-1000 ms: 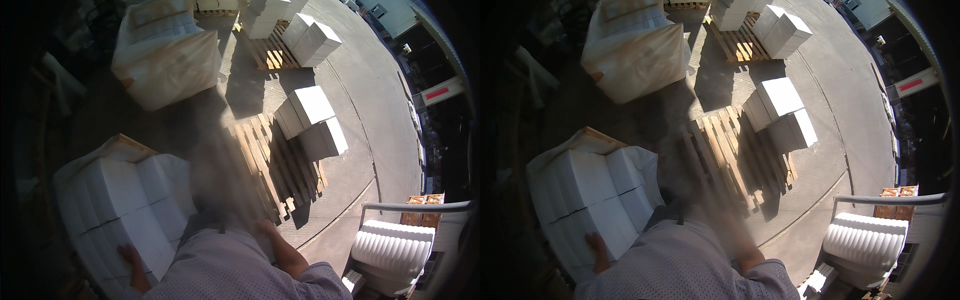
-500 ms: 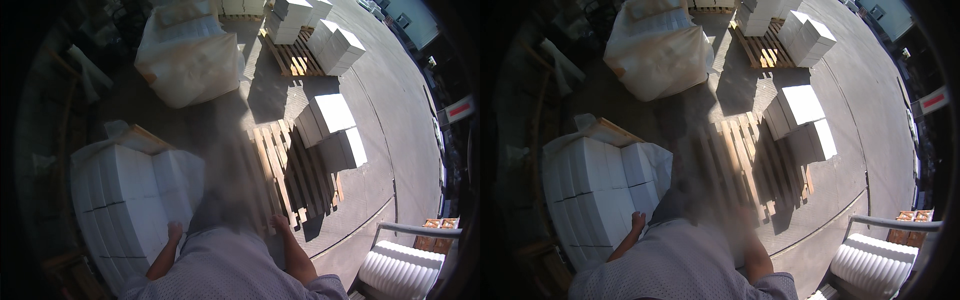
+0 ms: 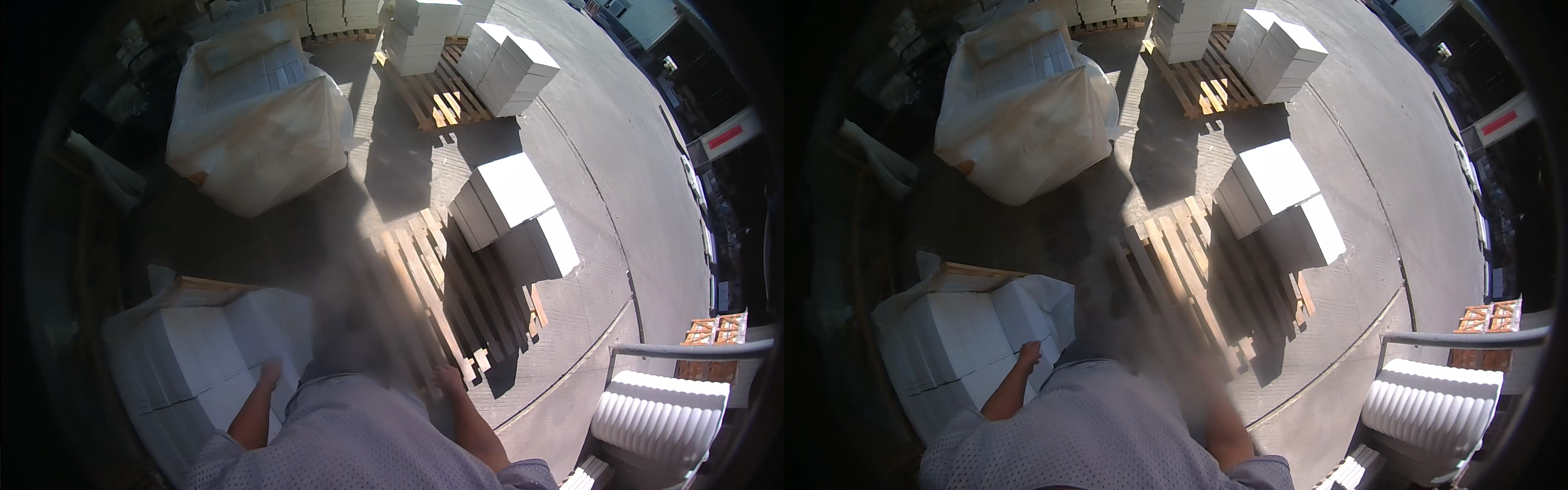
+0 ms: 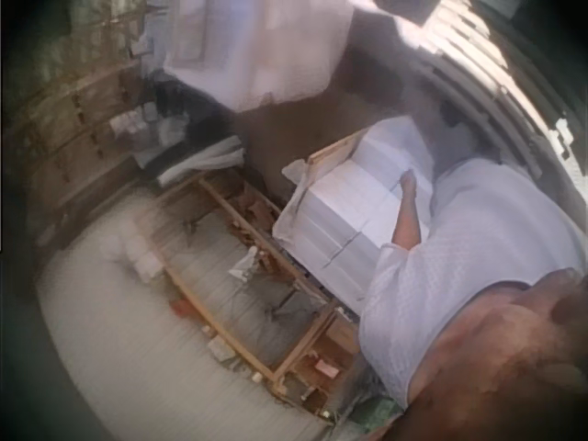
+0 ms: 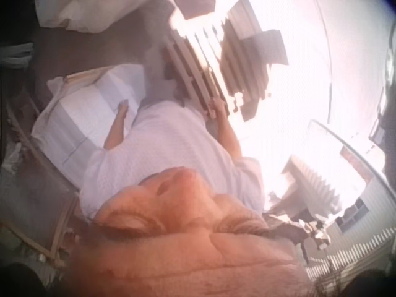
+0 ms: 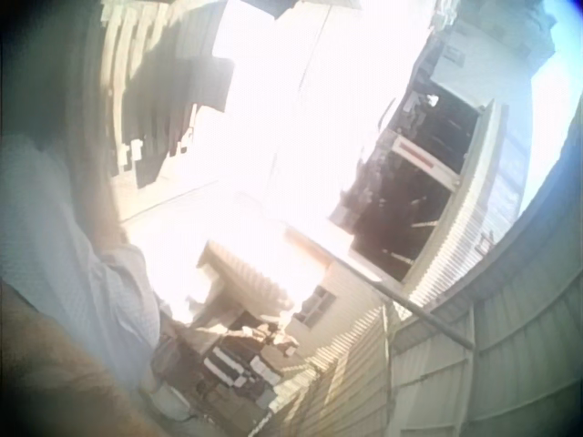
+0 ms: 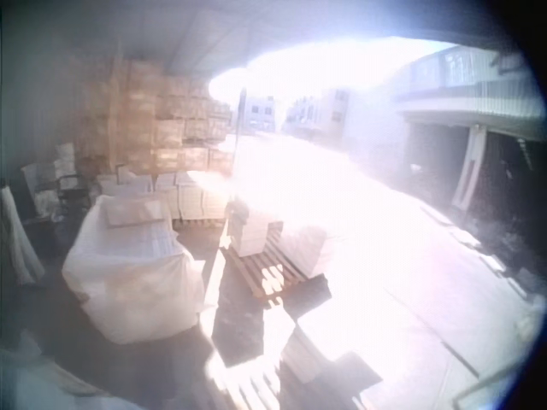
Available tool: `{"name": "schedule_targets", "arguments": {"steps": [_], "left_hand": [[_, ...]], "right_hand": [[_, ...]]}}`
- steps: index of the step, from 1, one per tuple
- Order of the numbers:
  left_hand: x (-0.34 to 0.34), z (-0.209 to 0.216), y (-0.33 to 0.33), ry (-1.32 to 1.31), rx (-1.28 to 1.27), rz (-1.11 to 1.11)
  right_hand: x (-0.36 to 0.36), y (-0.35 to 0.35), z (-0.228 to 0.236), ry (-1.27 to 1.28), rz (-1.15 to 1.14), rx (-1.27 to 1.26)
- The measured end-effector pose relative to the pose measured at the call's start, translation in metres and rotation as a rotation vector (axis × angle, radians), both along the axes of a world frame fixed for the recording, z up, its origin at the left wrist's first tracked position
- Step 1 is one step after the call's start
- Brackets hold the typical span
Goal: The person repeatedly picks up white rectangular blocks from a wooden pallet and stacks them onto a larger wrapped pallet. The action is performed by hand without tools, moving between the two pallets in a repetitive cycle.
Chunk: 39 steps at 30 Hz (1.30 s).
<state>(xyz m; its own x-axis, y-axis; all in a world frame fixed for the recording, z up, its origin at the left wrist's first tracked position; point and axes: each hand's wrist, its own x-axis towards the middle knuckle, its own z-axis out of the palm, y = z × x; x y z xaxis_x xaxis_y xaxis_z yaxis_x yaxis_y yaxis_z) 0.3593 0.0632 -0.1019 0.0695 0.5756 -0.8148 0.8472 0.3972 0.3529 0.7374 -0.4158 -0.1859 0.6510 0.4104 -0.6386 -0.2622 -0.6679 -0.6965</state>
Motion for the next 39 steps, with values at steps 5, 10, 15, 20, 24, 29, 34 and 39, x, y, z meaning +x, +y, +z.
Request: {"name": "schedule_targets", "arguments": {"steps": [5,10,15,20,24,29,34,39], "left_hand": [[0.084,-0.057,0.093,-0.187,0.192,-0.427],[0.164,-0.078,0.161,-0.394,0.277,-0.425],[0.185,-0.055,0.145,-0.369,0.170,-0.326],[0.160,-0.029,0.100,-0.105,-0.062,-0.268],[0.163,-0.024,0.074,0.060,-0.099,-0.193],[0.220,-0.055,0.059,0.006,0.023,-0.440],[0.380,-0.097,0.038,-0.360,0.223,-0.533],[0.645,-0.116,0.003,-0.527,0.119,-0.454]], "right_hand": [[0.040,0.069,0.114,0.334,-0.543,0.125],[0.046,0.068,0.123,0.178,-0.449,0.063],[0.032,0.035,0.098,-0.356,0.085,-0.212],[0.049,0.022,0.088,-0.511,0.427,-0.454],[0.088,0.019,0.099,0.148,-0.295,-0.204],[0.187,0.019,0.096,0.030,-0.316,-0.207],[0.351,0.026,0.056,0.353,-0.579,-0.130],[0.496,0.077,0.004,0.228,-0.665,0.012]]}}
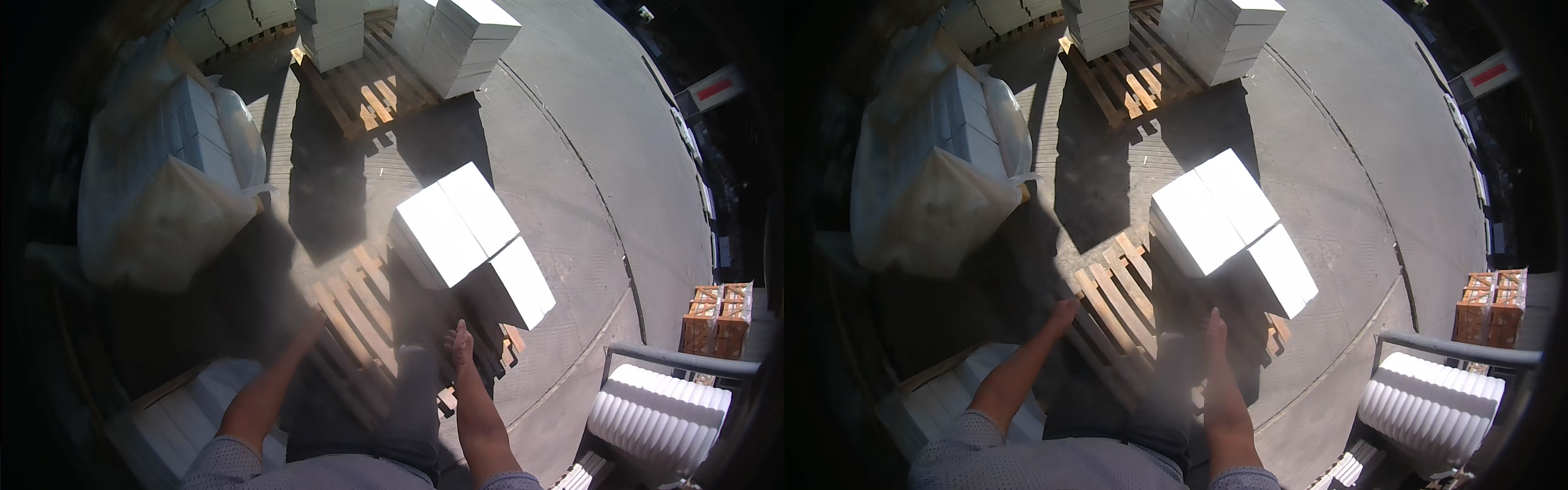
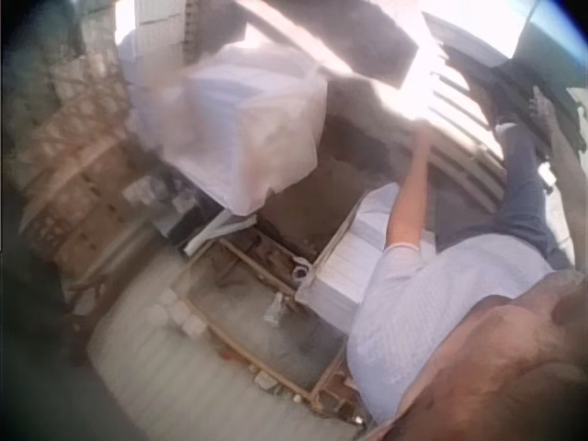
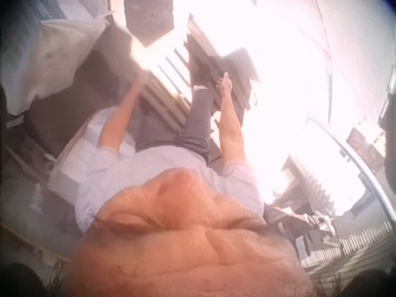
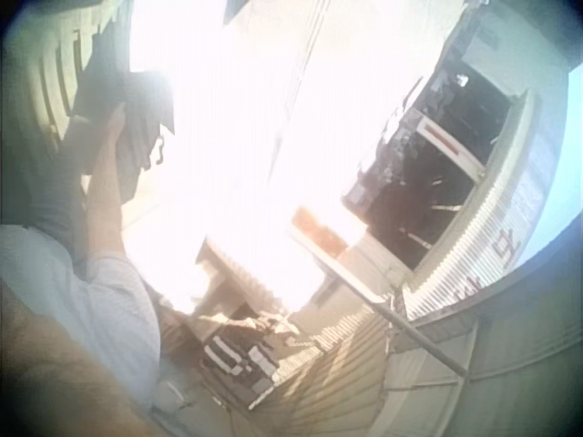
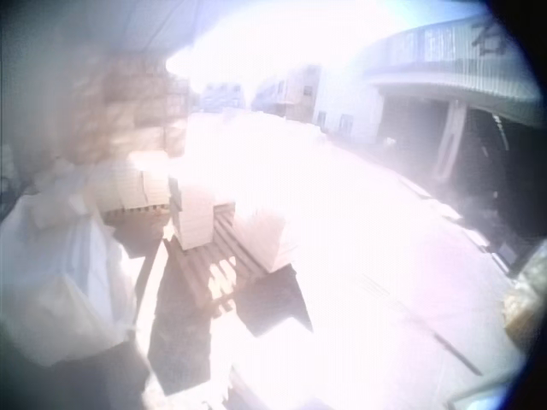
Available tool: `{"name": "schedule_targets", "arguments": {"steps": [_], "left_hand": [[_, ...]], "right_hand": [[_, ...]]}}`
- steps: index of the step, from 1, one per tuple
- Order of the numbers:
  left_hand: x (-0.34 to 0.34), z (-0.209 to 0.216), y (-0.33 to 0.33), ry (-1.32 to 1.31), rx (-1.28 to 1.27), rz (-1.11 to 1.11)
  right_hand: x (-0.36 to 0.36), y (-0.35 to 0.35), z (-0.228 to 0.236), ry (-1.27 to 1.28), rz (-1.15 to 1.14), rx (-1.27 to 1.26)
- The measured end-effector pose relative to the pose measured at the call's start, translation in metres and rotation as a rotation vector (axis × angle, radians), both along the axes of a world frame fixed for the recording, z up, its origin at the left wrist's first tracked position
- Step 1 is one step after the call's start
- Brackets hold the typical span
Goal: The person repeatedly picks up white rectangular blocks from a wooden pallet and stacks them onto a larger wrapped pallet. The action is performed by hand without tools, moving between the two pallets in a repetitive cycle.
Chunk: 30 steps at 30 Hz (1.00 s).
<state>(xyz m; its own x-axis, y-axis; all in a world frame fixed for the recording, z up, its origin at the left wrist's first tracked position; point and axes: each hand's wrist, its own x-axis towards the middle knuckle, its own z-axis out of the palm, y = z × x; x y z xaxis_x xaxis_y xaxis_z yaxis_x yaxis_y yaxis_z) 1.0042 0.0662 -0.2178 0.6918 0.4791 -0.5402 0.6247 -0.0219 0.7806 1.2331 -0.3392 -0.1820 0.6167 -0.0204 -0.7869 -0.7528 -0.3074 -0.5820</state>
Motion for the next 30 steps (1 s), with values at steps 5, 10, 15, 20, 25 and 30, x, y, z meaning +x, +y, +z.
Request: {"name": "schedule_targets", "arguments": {"steps": [5,10,15,20,25,30], "left_hand": [[0.262,-0.013,-0.010,-0.104,0.058,-0.017],[0.418,-0.040,-0.010,-0.163,0.591,-0.035],[0.446,-0.050,-0.012,-0.074,0.228,-0.122],[0.425,-0.044,-0.023,-0.039,0.446,-0.071],[0.337,-0.063,-0.039,0.109,0.688,-0.203],[0.332,-0.129,0.007,0.228,-0.187,-0.052]], "right_hand": [[0.122,0.065,-0.031,0.011,-0.258,0.027],[0.182,0.093,-0.075,-0.149,-0.351,0.103],[0.187,0.095,-0.099,-0.155,-0.440,0.140],[0.185,0.087,-0.096,-0.141,-0.415,0.305],[0.184,0.058,-0.089,-0.034,-0.293,0.505],[0.183,0.054,-0.079,0.003,-0.121,0.463]]}}
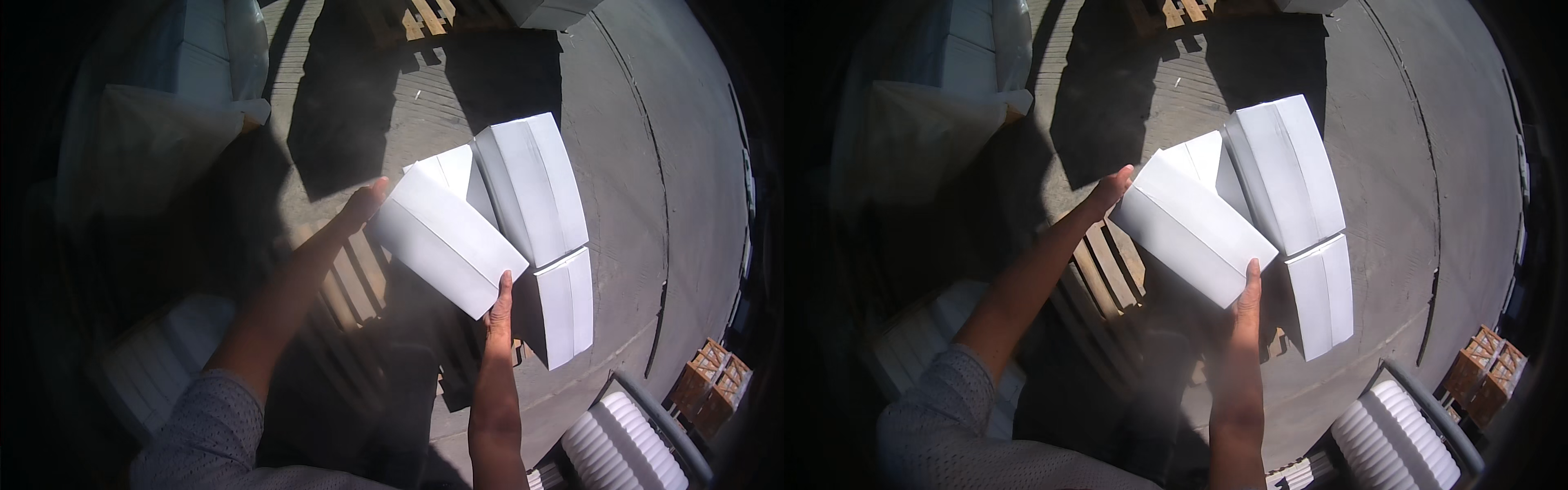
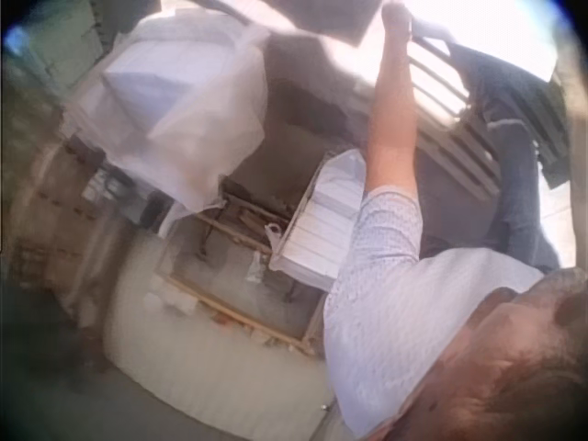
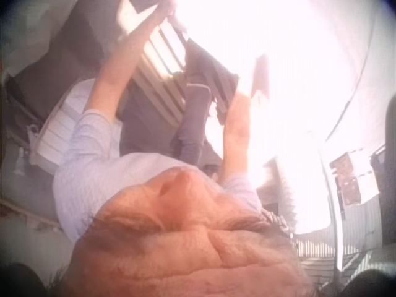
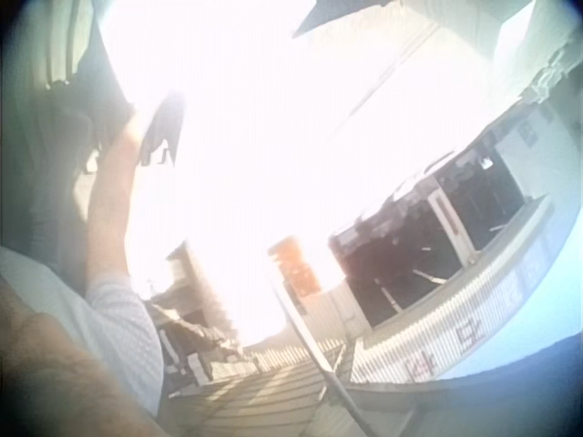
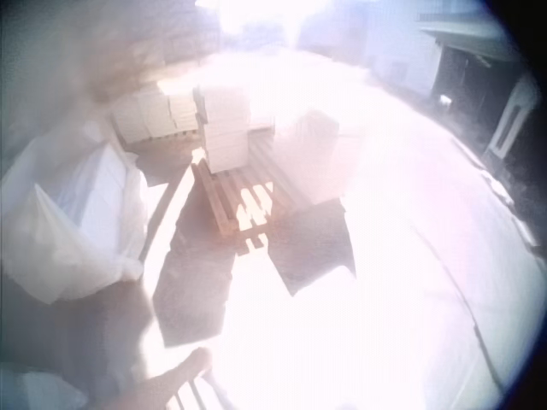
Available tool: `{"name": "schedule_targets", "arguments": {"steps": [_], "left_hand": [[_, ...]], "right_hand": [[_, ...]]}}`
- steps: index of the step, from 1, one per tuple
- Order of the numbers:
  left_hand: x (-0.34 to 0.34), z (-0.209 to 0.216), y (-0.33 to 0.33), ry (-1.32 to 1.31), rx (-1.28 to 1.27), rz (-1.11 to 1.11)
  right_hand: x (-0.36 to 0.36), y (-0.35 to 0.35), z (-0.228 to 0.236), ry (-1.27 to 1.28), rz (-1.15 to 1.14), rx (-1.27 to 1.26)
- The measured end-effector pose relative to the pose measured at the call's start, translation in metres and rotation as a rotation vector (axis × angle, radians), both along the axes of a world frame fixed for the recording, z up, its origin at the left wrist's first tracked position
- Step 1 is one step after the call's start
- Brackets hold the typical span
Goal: The person repeatedly picks up white rectangular blocks from a wooden pallet and stacks them onto a larger wrapped pallet. The action is performed by hand without tools, moving between the two pallets in a repetitive cycle.
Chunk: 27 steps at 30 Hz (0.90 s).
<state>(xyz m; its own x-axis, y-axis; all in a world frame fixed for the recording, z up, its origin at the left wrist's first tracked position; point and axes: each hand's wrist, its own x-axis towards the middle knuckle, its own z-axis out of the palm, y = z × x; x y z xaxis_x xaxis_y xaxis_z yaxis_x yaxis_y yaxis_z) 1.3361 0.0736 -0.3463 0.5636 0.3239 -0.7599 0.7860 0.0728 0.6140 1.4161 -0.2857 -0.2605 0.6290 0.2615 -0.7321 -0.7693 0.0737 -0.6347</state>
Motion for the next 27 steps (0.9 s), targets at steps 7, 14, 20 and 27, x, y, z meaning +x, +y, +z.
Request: {"name": "schedule_targets", "arguments": {"steps": [7,14,20,27], "left_hand": [[0.038,-0.013,-0.020,-0.190,-0.206,0.073],[-0.041,-0.009,-0.057,-0.338,-0.145,0.267],[-0.230,0.009,-0.097,-0.335,-0.219,0.443],[-0.460,0.093,-0.109,-0.260,-0.193,0.666]], "right_hand": [[0.000,0.010,-0.001,-0.016,-0.078,0.057],[-0.017,0.011,0.015,0.030,-0.002,0.015],[-0.135,0.001,0.053,0.004,0.287,-0.148],[-0.307,0.043,0.066,-0.003,0.581,-0.234]]}}
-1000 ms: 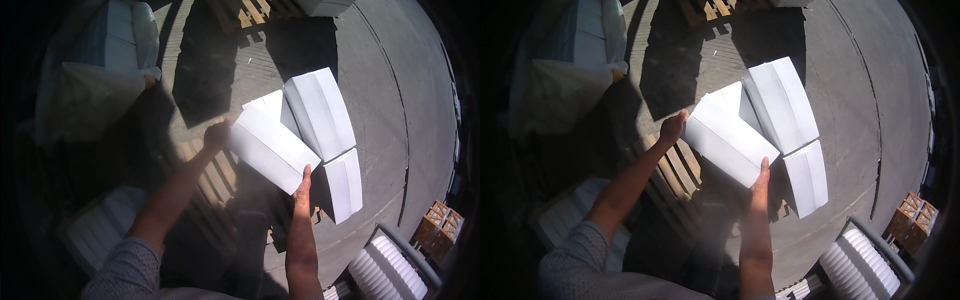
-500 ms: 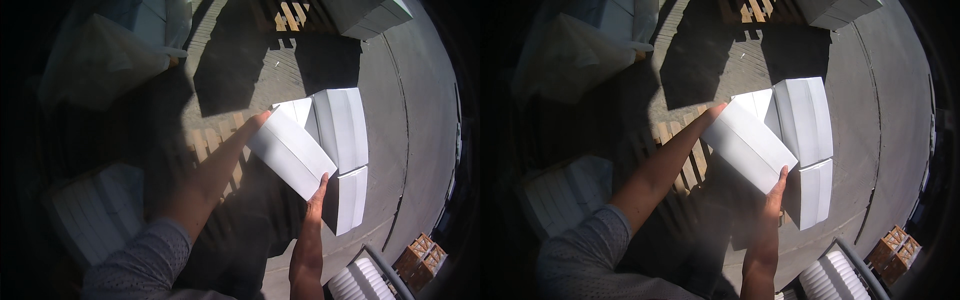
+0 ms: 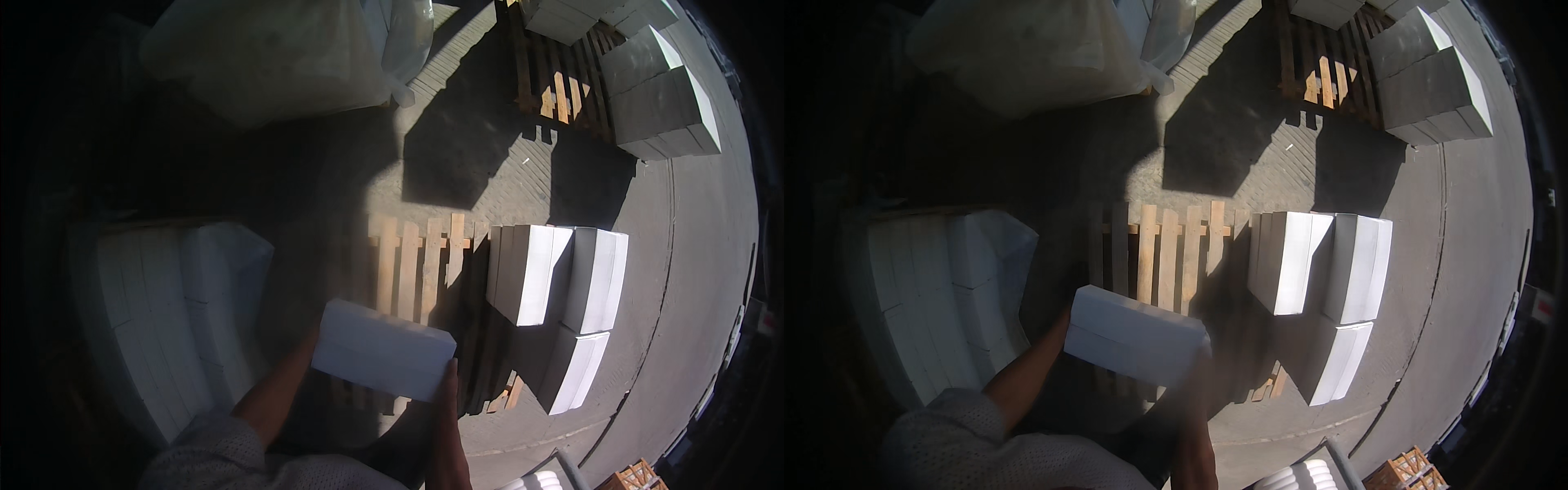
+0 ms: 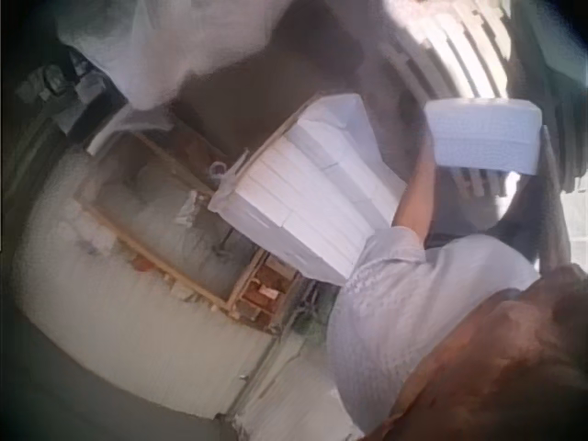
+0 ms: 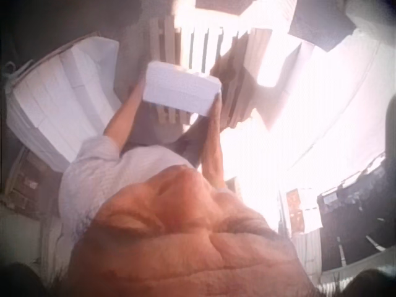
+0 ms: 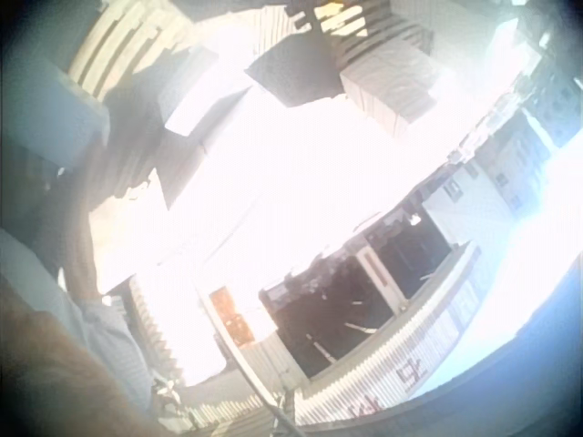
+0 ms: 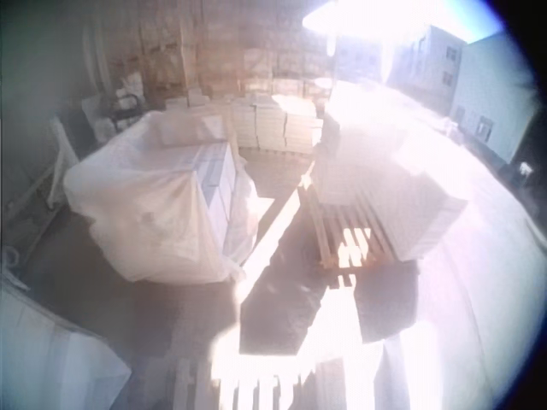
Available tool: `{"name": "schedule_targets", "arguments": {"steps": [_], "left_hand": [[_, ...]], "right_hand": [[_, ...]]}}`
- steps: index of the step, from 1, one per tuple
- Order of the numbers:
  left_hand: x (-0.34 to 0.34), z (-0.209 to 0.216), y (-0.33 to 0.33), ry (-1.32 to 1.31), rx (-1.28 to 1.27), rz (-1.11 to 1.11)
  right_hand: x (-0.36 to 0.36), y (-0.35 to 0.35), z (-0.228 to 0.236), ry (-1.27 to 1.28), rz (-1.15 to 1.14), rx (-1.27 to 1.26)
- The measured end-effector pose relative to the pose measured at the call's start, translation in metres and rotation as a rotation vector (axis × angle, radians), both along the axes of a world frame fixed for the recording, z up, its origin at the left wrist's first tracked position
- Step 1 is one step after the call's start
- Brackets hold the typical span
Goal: The person repeatedly picks up white rectangular blocks from a wooden pallet and stacks them onto a larger wrapped pallet. The action is performed by hand without tools, moving between the two pallets in a repetitive cycle.
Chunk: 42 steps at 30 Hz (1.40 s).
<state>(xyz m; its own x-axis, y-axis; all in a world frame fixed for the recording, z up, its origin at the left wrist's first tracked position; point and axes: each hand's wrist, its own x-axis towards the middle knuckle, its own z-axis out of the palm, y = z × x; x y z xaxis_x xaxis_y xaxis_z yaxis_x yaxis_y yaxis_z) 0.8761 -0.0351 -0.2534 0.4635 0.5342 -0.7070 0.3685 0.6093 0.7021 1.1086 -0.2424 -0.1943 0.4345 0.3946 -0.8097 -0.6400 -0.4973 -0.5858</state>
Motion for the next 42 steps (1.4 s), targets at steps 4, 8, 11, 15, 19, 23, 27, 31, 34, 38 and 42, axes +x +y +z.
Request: {"name": "schedule_targets", "arguments": {"steps": [4,8,11,15,19,23,27,31,34,38,42], "left_hand": [[-0.108,0.054,0.006,0.023,0.048,0.179],[-0.207,0.096,0.013,0.026,0.125,0.399],[-0.286,0.119,0.024,0.027,0.178,0.574],[-0.381,0.142,0.030,0.031,0.229,0.804],[-0.446,0.167,0.003,0.066,0.252,1.043],[-0.484,0.182,-0.034,0.116,0.260,1.270],[-0.506,0.189,-0.073,0.174,0.277,1.501],[-0.504,0.193,-0.101,0.219,0.289,1.741],[-0.488,0.194,-0.110,0.254,0.283,1.895],[-0.465,0.192,-0.117,0.268,0.216,2.040],[-0.454,0.178,-0.132,0.237,0.158,2.141]], "right_hand": [[-0.070,0.076,0.016,0.039,0.115,0.108],[-0.125,0.169,0.039,0.076,0.331,0.202],[-0.176,0.223,0.072,0.087,0.513,0.223],[-0.255,0.272,0.119,0.097,0.739,0.205],[-0.324,0.304,0.147,0.126,0.949,0.180],[-0.377,0.335,0.155,0.154,1.144,0.165],[-0.446,0.381,0.147,0.216,1.362,0.176],[-0.514,0.420,0.141,0.280,1.602,0.173],[-0.565,0.441,0.132,0.352,1.756,0.174],[-0.615,0.447,0.115,0.410,1.887,0.131],[-0.652,0.438,0.100,0.422,1.969,0.095]]}}
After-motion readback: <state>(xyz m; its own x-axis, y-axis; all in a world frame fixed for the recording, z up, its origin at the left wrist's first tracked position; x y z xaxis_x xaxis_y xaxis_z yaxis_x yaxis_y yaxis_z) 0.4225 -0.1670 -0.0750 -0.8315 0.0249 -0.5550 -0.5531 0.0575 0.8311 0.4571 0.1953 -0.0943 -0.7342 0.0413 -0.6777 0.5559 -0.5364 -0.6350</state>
